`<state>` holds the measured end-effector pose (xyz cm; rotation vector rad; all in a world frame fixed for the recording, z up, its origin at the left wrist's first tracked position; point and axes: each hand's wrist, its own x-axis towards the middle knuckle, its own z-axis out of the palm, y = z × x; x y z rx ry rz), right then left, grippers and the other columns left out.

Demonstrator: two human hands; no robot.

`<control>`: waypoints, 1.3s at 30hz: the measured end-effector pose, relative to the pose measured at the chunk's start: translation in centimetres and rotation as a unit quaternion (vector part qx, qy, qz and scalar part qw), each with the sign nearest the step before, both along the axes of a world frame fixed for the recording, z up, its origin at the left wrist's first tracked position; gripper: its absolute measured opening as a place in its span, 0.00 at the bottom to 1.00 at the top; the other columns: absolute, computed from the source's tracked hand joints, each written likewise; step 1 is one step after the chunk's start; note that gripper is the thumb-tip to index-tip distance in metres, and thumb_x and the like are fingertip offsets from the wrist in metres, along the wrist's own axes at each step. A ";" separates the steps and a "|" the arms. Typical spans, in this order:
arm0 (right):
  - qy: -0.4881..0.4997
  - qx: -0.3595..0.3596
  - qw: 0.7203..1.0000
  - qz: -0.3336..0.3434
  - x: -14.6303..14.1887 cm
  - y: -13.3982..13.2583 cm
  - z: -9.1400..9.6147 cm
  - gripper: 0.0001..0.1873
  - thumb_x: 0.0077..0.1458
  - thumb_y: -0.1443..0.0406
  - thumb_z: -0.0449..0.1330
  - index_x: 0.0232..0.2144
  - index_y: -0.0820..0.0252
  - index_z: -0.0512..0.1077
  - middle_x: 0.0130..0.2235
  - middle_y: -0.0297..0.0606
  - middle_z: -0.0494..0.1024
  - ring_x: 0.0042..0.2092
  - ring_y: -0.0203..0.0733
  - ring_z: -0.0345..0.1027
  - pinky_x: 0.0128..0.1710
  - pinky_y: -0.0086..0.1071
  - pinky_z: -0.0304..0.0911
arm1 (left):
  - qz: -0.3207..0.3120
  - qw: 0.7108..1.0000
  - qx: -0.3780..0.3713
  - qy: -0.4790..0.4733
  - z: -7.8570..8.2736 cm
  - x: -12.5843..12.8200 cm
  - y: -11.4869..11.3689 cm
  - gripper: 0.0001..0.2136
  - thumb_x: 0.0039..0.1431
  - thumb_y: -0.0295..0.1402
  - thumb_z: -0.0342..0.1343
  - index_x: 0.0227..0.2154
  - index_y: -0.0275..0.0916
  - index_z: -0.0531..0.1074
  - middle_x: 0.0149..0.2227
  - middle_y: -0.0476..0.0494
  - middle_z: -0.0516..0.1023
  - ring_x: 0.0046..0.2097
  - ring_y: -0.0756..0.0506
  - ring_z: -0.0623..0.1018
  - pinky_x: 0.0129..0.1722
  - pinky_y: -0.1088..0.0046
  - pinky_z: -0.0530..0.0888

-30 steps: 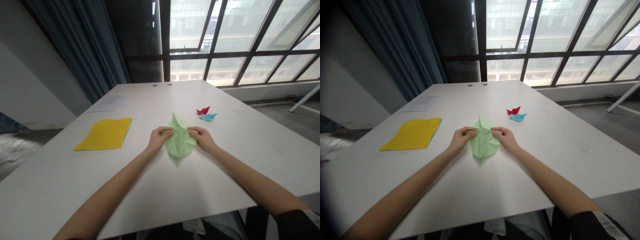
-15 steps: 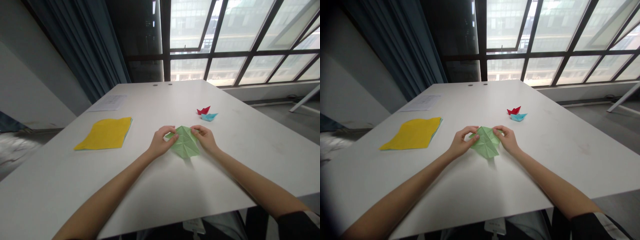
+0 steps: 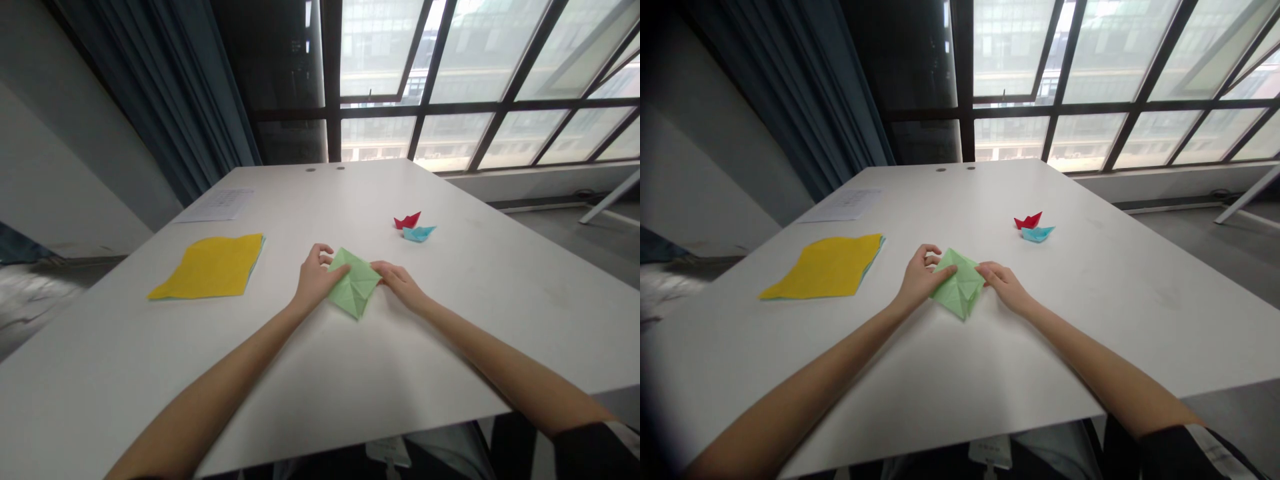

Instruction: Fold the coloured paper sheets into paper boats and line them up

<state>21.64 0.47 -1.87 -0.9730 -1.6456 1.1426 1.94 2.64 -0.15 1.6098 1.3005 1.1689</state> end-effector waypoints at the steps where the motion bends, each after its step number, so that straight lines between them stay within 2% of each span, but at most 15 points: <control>1: -0.012 0.006 1.000 0.010 0.0 -0.1 0.1 0.27 0.53 0.45 0.47 0.33 0.61 0.73 0.39 0.41 0.72 0.40 0.42 0.65 0.38 0.34 0.63 | -0.002 1.000 -0.017 0.001 -0.1 0.0 0.0 0.25 0.39 0.40 0.62 0.42 0.40 0.64 0.26 0.53 0.73 0.23 0.52 0.71 0.21 0.79 0.65; 3: -0.030 0.017 0.999 0.024 -0.1 -0.3 0.2 0.28 0.52 0.45 0.47 0.32 0.61 0.73 0.38 0.42 0.72 0.40 0.43 0.65 0.39 0.35 0.63 | -0.016 0.998 -0.059 0.002 -0.2 0.1 0.1 0.27 0.36 0.40 0.64 0.42 0.39 0.65 0.26 0.51 0.74 0.24 0.51 0.72 0.22 0.78 0.66; 8: -0.010 -0.021 0.999 0.035 -0.2 -0.4 0.2 0.25 0.50 0.47 0.53 0.39 0.61 0.69 0.38 0.41 0.72 0.38 0.41 0.66 0.38 0.35 0.63 | -0.091 0.981 -0.152 -0.076 -0.1 0.3 0.1 0.17 0.37 0.39 0.64 0.30 0.33 0.73 0.29 0.44 0.77 0.28 0.48 0.75 0.27 0.74 0.70; 11: 0.039 -0.070 0.996 0.023 -0.5 -0.4 0.0 0.31 0.45 0.52 0.61 0.49 0.56 0.59 0.39 0.39 0.71 0.37 0.39 0.68 0.36 0.34 0.64 | -0.077 0.971 -0.173 -0.146 0.1 0.3 0.0 0.17 0.38 0.38 0.64 0.30 0.33 0.72 0.28 0.44 0.77 0.27 0.48 0.75 0.27 0.73 0.71; 14: 0.073 -0.118 0.989 0.055 -0.8 -0.4 -0.3 0.40 0.41 0.58 0.65 0.53 0.53 0.49 0.36 0.35 0.73 0.33 0.37 0.68 0.33 0.33 0.64 | -0.057 0.962 -0.164 -0.211 0.0 0.3 0.0 0.18 0.38 0.38 0.64 0.32 0.33 0.71 0.30 0.44 0.77 0.28 0.48 0.75 0.29 0.72 0.72; 16: 0.071 -0.134 0.986 0.072 -0.8 -0.4 -0.5 0.42 0.40 0.61 0.66 0.53 0.54 0.48 0.32 0.32 0.73 0.30 0.35 0.68 0.31 0.31 0.63 | -0.049 0.959 -0.150 -0.234 -0.1 0.3 0.2 0.18 0.39 0.38 0.63 0.33 0.33 0.71 0.29 0.44 0.77 0.29 0.48 0.75 0.30 0.72 0.72; 19: 0.068 -0.129 0.989 0.032 -0.7 -0.1 -0.6 0.40 0.41 0.63 0.65 0.53 0.55 0.50 0.25 0.27 0.72 0.26 0.33 0.66 0.28 0.29 0.61 | -0.013 0.964 -0.134 -0.227 -0.2 0.3 0.5 0.12 0.40 0.35 0.61 0.28 0.34 0.70 0.25 0.48 0.74 0.26 0.50 0.73 0.28 0.75 0.70; 21: 0.077 -0.118 0.990 -0.024 -0.3 0.3 -0.6 0.37 0.41 0.62 0.64 0.52 0.56 0.52 0.24 0.26 0.71 0.26 0.33 0.65 0.28 0.29 0.61 | 0.019 0.970 -0.137 -0.198 -0.3 0.2 0.7 0.09 0.40 0.32 0.59 0.26 0.35 0.67 0.22 0.51 0.72 0.24 0.52 0.71 0.24 0.78 0.67; 23: 0.089 -0.108 0.987 -0.079 0.4 0.9 -0.7 0.34 0.42 0.61 0.63 0.50 0.56 0.55 0.24 0.27 0.72 0.27 0.34 0.66 0.30 0.30 0.62 | 0.021 0.977 -0.152 -0.148 -0.4 0.1 0.7 0.10 0.40 0.29 0.56 0.29 0.36 0.65 0.20 0.54 0.69 0.21 0.53 0.68 0.21 0.80 0.63; 26: 0.080 -0.083 0.986 -0.124 1.5 1.9 -1.3 0.30 0.43 0.60 0.62 0.48 0.56 0.57 0.24 0.28 0.72 0.26 0.34 0.65 0.29 0.30 0.61 | -0.072 0.984 -0.159 -0.041 -0.9 -0.1 0.4 0.20 0.40 0.27 0.54 0.40 0.38 0.62 0.16 0.59 0.63 0.18 0.54 0.64 0.18 0.82 0.58; 29: 0.026 -0.044 0.988 -0.142 2.4 2.7 -2.0 0.26 0.44 0.59 0.61 0.46 0.56 0.60 0.21 0.26 0.70 0.23 0.32 0.61 0.25 0.28 0.58 | -0.168 0.977 -0.101 0.086 -1.3 -0.2 -0.2 0.27 0.43 0.27 0.54 0.49 0.41 0.56 0.17 0.60 0.62 0.19 0.54 0.64 0.20 0.81 0.59; 32: -0.034 -0.019 0.987 -0.159 2.8 2.9 -2.4 0.23 0.44 0.59 0.60 0.44 0.58 0.63 0.21 0.26 0.70 0.21 0.31 0.58 0.23 0.27 0.55 | -0.153 0.966 0.005 0.206 -1.3 -0.2 -0.9 0.35 0.44 0.27 0.53 0.57 0.44 0.47 0.27 0.53 0.70 0.27 0.50 0.70 0.29 0.76 0.67; 34: -0.067 -0.010 0.985 -0.160 2.8 2.9 -2.5 0.21 0.45 0.59 0.59 0.43 0.59 0.64 0.21 0.27 0.70 0.21 0.32 0.58 0.22 0.27 0.54 | -0.131 0.946 0.098 0.280 -1.2 -0.2 -1.2 0.36 0.44 0.27 0.54 0.58 0.45 0.46 0.42 0.43 0.69 0.40 0.45 0.71 0.40 0.67 0.68; 36: -0.092 -0.001 0.983 -0.158 2.8 2.9 -2.5 0.21 0.45 0.59 0.59 0.43 0.59 0.65 0.21 0.28 0.71 0.22 0.33 0.60 0.23 0.27 0.55 | -0.151 0.906 0.181 0.353 -1.0 -0.2 -1.3 0.30 0.45 0.28 0.55 0.54 0.45 0.56 0.53 0.38 0.60 0.52 0.40 0.64 0.49 0.59 0.63; 39: -0.124 0.023 0.979 -0.160 2.7 2.9 -2.5 0.20 0.47 0.60 0.57 0.43 0.59 0.65 0.24 0.31 0.74 0.26 0.35 0.64 0.26 0.29 0.58 | -0.245 0.837 0.240 0.427 -1.1 -0.2 -1.5 0.16 0.53 0.28 0.50 0.46 0.43 0.66 0.56 0.39 0.58 0.57 0.39 0.58 0.53 0.58 0.59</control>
